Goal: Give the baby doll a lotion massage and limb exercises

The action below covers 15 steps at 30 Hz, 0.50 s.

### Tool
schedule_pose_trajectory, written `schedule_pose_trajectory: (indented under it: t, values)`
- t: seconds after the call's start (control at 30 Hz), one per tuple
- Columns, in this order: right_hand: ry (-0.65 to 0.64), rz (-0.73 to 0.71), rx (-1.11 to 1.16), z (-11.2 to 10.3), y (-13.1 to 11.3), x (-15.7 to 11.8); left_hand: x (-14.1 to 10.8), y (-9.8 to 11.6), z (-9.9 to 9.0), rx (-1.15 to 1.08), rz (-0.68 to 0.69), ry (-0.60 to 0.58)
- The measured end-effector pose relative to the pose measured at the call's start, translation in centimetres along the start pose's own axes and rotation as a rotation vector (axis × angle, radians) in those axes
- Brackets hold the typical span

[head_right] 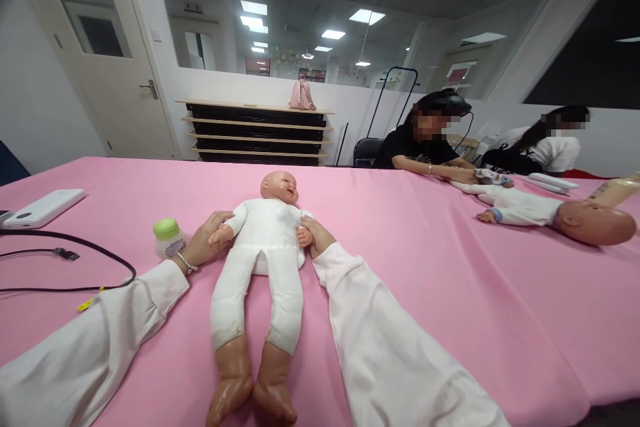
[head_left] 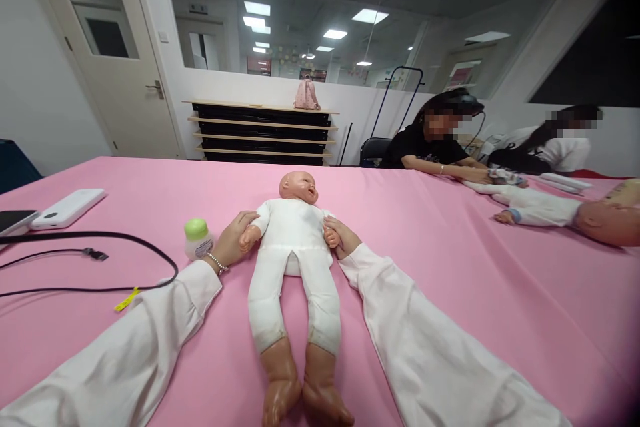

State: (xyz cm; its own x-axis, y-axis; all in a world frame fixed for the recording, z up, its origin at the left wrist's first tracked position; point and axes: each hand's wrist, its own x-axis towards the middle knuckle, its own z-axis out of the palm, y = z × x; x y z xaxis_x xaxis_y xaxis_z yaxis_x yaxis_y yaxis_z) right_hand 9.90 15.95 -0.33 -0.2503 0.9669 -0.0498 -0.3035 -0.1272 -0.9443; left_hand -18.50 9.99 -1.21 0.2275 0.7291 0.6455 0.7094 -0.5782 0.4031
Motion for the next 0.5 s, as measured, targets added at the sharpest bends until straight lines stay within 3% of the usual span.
schedule_pose_trajectory:
  t: [0.5]
  values:
    - [-0.01, -0.003, 0.029, 0.3, -0.27, -0.13, -0.13, -0.3, 0.23, 0.078, -0.02, 0.01]
